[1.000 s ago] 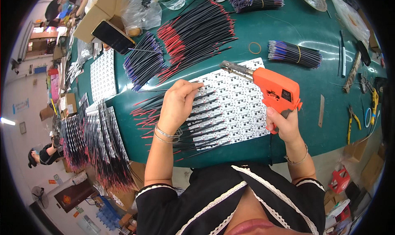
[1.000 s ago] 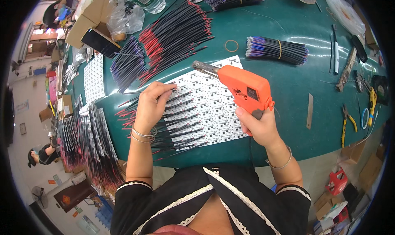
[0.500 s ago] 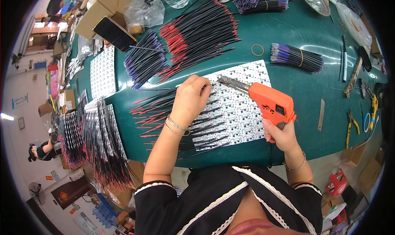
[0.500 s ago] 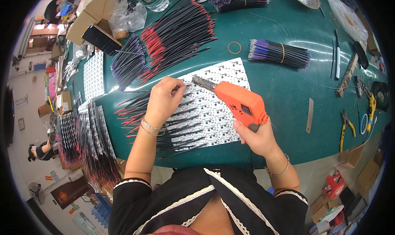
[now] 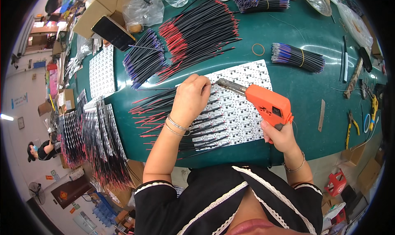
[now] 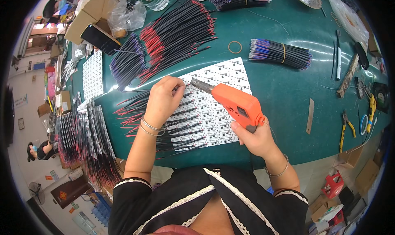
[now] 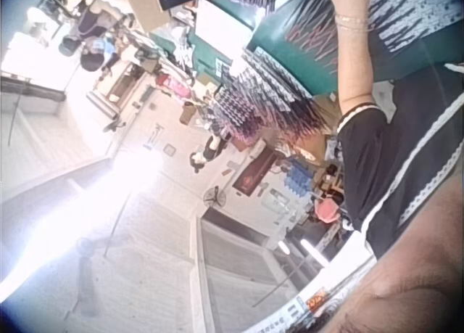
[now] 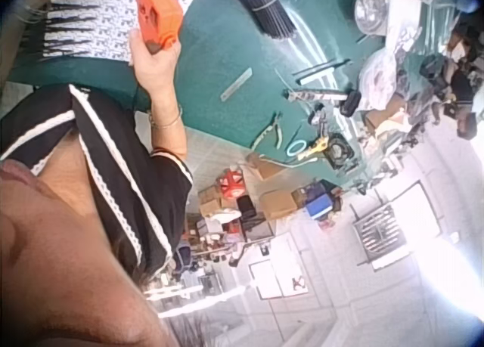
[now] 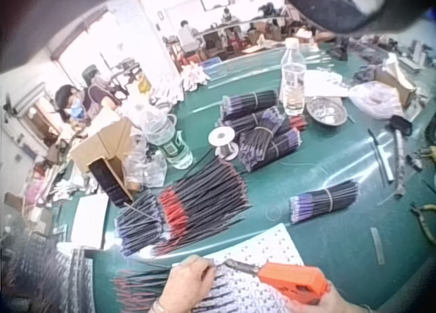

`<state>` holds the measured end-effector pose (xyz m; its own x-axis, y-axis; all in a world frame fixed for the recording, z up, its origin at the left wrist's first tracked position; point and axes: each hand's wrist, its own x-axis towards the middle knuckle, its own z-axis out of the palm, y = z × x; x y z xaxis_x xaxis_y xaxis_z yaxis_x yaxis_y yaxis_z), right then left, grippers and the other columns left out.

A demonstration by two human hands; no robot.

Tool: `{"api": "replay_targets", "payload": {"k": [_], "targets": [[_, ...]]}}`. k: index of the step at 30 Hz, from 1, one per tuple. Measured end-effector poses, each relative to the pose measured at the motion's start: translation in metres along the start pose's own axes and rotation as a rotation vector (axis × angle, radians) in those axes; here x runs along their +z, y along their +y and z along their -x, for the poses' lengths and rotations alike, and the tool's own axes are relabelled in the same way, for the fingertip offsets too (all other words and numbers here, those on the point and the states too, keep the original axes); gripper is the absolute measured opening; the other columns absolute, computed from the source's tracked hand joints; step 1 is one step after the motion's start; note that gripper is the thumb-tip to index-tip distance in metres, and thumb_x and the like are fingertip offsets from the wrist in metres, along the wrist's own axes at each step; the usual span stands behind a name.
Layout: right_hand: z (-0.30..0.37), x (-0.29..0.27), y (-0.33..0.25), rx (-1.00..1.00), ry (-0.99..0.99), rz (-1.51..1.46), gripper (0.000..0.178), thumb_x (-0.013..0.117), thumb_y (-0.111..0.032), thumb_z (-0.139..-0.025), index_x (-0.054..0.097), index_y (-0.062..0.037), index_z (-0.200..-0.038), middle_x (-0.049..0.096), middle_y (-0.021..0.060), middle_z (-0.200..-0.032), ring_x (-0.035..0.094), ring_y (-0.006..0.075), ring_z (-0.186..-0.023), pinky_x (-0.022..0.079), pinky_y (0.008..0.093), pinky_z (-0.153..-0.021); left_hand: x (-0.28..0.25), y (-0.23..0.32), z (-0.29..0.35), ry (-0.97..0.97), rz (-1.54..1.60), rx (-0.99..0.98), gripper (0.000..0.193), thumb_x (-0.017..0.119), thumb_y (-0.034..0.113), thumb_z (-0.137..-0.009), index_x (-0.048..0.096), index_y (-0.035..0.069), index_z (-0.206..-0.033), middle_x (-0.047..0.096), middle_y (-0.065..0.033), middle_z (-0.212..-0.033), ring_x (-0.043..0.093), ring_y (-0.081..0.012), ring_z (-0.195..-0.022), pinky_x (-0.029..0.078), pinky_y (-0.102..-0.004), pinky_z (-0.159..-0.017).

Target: The person positions wires onto contact points across a circuit board sheet by hand and solders them using a handheld soldering tool.

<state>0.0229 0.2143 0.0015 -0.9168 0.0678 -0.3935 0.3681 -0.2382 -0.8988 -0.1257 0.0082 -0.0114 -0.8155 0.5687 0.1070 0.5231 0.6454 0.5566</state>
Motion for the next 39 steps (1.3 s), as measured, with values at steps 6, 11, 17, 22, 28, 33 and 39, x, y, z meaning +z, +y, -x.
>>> {"api": "replay_targets", "payload": {"k": [6, 11, 17, 22, 28, 33, 39], "targets": [[0.004, -0.004, 0.010, -0.040, 0.029, -0.074, 0.010, 0.053, -0.008, -0.084, 0.050, 0.0004, -0.088, 0.048, 0.0013, -0.050, 0.043, 0.0071, -0.039, 0.035, 0.0210, -0.037, 0.000, 0.001, -0.001, -0.015, -0.018, 0.006, 0.005, 0.060, 0.001, -0.071, 0.059, 0.002, -0.075, 0.056, -0.0108, -0.070, 0.055, -0.0243, -0.058, 0.045, -0.0320, -0.054], [0.005, -0.004, 0.009, -0.046, 0.008, -0.046, 0.010, 0.053, -0.008, -0.084, 0.049, 0.0006, -0.088, 0.047, 0.0017, -0.051, 0.044, 0.0076, -0.039, 0.036, 0.0217, -0.037, 0.000, -0.002, 0.000, -0.020, -0.010, 0.030, 0.005, 0.059, 0.001, -0.071, 0.058, 0.002, -0.075, 0.056, -0.0105, -0.069, 0.054, -0.0246, -0.058, 0.044, -0.0320, -0.053], [0.005, -0.005, 0.013, 0.049, -0.026, -0.087, 0.020, 0.057, -0.006, -0.081, 0.050, 0.0005, -0.098, 0.052, 0.0010, -0.067, 0.045, 0.0047, -0.046, 0.039, 0.0196, -0.041, -0.002, -0.004, -0.002, -0.051, 0.023, 0.049, 0.005, 0.059, 0.000, -0.070, 0.058, 0.002, -0.075, 0.055, -0.0101, -0.070, 0.053, -0.0245, -0.058, 0.044, -0.0318, -0.054], [0.005, -0.004, 0.007, 0.048, -0.024, -0.052, 0.019, 0.057, -0.006, -0.081, 0.050, 0.0003, -0.098, 0.052, 0.0008, -0.067, 0.045, 0.0044, -0.046, 0.038, 0.0194, -0.040, -0.002, -0.005, -0.002, -0.058, 0.015, 0.059, 0.006, 0.060, 0.000, -0.070, 0.057, 0.002, -0.076, 0.055, -0.0096, -0.070, 0.053, -0.0246, -0.058, 0.043, -0.0326, -0.054], [0.005, -0.013, 0.014, -0.027, 0.010, -0.120, 0.015, 0.052, -0.011, -0.083, 0.049, 0.0008, -0.092, 0.048, 0.0026, -0.054, 0.043, 0.0087, -0.039, 0.035, 0.0219, -0.037, -0.002, -0.004, -0.002, -0.047, 0.014, 0.083, 0.006, 0.060, 0.000, -0.070, 0.056, 0.002, -0.075, 0.054, -0.0097, -0.070, 0.053, -0.0244, -0.058, 0.043, -0.0325, -0.054], [0.001, -0.019, 0.013, -0.120, 0.057, -0.357, 0.031, 0.052, -0.015, -0.083, 0.046, 0.0037, -0.106, 0.043, 0.0036, -0.055, 0.041, 0.0100, -0.038, 0.034, 0.0228, -0.037, -0.001, -0.003, 0.000, -0.047, -0.016, 0.074, 0.005, 0.060, 0.000, -0.071, 0.056, 0.002, -0.074, 0.054, -0.0103, -0.071, 0.054, -0.0269, -0.062, 0.044, -0.0337, -0.057], [0.002, -0.028, 0.016, -0.181, 0.106, -0.423, 0.032, 0.050, -0.016, -0.083, 0.046, 0.0041, -0.108, 0.041, 0.0034, -0.055, 0.040, 0.0102, -0.038, 0.034, 0.0229, -0.038, -0.016, 0.006, -0.025, -0.191, -0.147, 0.112, 0.007, 0.061, 0.007, -0.073, 0.058, 0.003, -0.077, 0.054, -0.0124, -0.077, 0.054, -0.0302, -0.075, 0.044, -0.0373, -0.066]]}}
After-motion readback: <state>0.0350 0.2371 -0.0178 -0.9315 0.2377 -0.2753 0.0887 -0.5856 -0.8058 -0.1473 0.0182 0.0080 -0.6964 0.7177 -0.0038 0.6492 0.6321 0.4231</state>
